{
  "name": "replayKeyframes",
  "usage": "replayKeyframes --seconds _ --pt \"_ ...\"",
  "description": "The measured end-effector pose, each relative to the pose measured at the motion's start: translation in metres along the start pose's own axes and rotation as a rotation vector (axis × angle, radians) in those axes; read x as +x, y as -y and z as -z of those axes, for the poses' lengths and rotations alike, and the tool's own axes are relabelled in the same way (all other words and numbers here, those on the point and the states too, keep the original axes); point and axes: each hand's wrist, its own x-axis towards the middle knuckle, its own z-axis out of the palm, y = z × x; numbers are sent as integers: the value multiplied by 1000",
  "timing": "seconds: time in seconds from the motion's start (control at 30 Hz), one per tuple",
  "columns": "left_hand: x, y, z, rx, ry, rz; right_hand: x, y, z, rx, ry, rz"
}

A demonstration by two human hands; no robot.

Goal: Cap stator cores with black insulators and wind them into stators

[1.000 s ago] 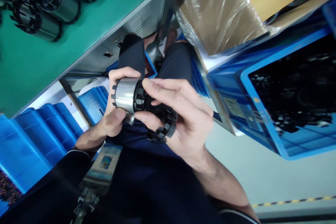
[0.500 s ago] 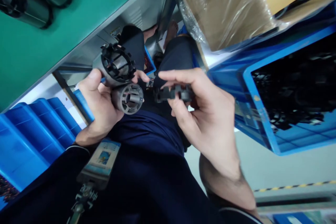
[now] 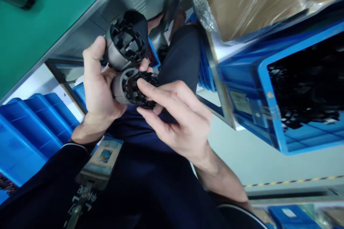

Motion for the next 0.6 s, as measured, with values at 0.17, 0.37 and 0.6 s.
replayKeyframes --seconds 0.17,0.37,0.6 --pt "-1 2 2 -66 59 -10 -6 -10 -8 -22 -39 -12" --pt "-4 0 -2 -53 12 -60 -7 -13 -7 6 -14 -3" --pt "-3 1 0 35 44 -5 -8 -25 -15 168 -94 -9"
